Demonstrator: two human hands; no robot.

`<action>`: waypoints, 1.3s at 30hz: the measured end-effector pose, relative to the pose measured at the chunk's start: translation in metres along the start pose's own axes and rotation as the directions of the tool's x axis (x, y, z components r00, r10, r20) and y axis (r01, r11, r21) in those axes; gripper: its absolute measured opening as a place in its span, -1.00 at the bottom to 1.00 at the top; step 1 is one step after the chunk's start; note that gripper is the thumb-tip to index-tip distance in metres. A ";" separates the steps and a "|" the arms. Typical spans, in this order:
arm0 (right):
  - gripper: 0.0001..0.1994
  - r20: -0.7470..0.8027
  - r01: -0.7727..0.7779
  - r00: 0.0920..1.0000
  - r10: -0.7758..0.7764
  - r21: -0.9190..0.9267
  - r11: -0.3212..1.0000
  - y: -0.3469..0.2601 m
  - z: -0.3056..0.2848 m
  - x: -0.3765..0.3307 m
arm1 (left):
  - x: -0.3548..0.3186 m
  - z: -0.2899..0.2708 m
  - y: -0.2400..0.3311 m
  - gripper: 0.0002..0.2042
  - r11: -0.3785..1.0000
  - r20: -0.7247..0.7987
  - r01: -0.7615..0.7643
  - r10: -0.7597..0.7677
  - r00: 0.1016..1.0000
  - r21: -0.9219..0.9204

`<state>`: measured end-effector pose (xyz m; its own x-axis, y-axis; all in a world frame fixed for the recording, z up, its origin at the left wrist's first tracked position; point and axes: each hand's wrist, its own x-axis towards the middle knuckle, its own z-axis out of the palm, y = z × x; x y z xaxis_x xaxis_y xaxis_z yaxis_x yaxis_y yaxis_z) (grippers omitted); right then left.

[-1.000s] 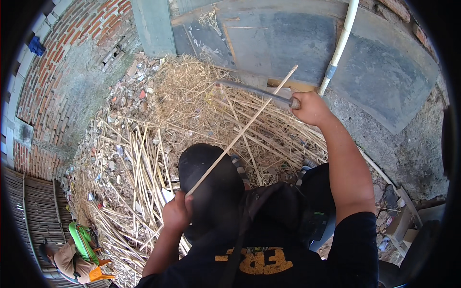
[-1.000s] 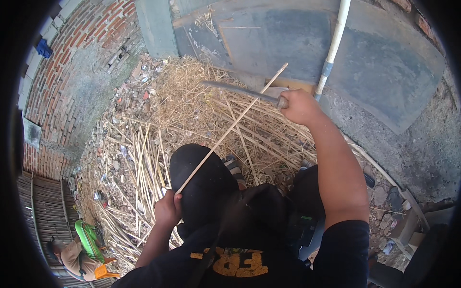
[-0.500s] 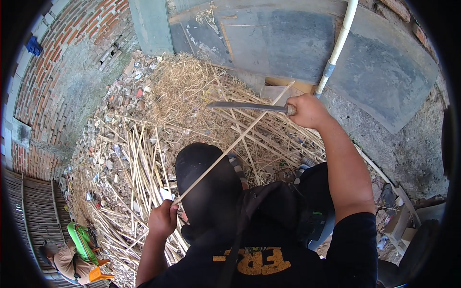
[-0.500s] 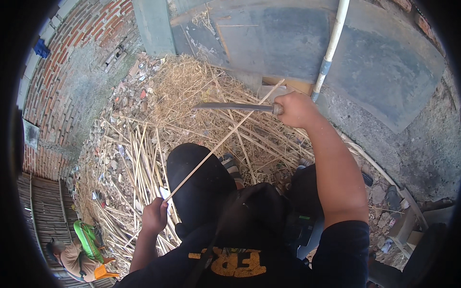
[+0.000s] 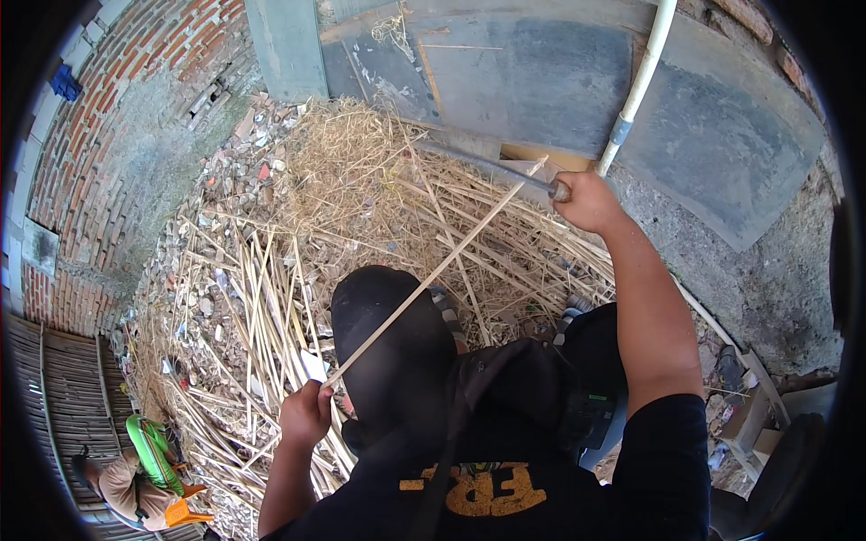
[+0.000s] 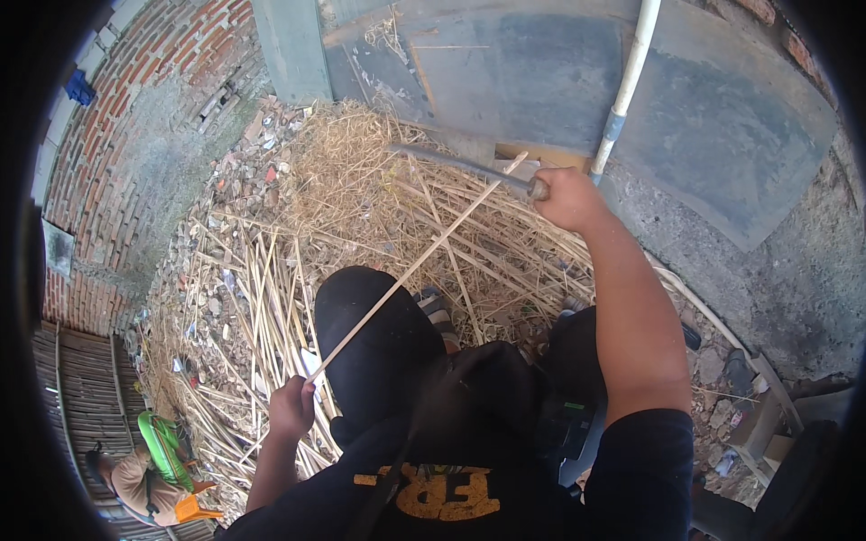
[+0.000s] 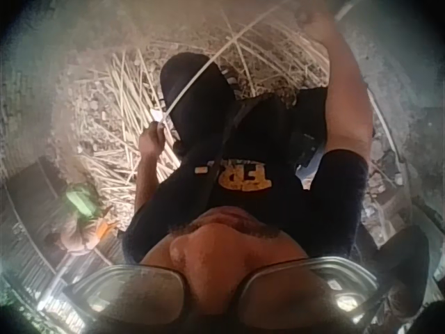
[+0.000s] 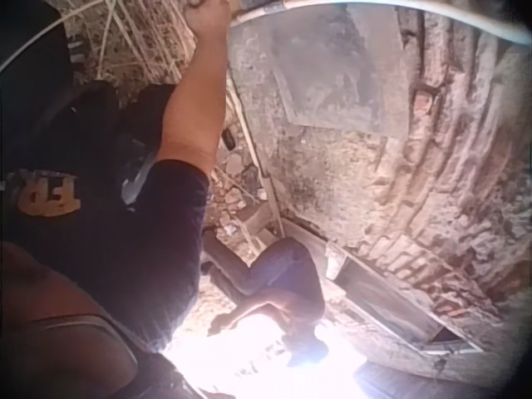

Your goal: The person scrapes a bamboo strip using a blade, smoothing its surface while holding the strip against their leg for support.

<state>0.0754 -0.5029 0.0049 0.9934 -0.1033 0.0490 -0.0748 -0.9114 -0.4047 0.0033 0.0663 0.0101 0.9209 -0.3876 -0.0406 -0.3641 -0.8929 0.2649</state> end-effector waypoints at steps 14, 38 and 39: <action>-0.71 -0.039 -0.322 0.941 0.335 0.193 0.927 0.012 -0.002 0.002 | 0.003 0.001 -0.002 -0.70 1.000 -0.012 -0.010 0.010 1.000 -0.011; -0.77 -0.043 -0.064 0.997 0.070 0.132 0.989 -0.016 -0.001 0.000 | 0.000 0.011 -0.004 -0.72 0.998 -0.054 -0.001 -0.002 0.999 -0.057; -0.77 -0.051 -0.062 0.996 0.069 0.127 0.990 -0.007 -0.004 -0.001 | 0.001 0.011 -0.002 -0.72 0.998 -0.062 -0.006 0.002 0.998 -0.060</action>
<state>0.0748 -0.4975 0.0114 0.9803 -0.1856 0.0672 -0.1243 -0.8452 -0.5199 0.0032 0.0653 -0.0007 0.9268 -0.3750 0.0195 -0.3609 -0.8752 0.3221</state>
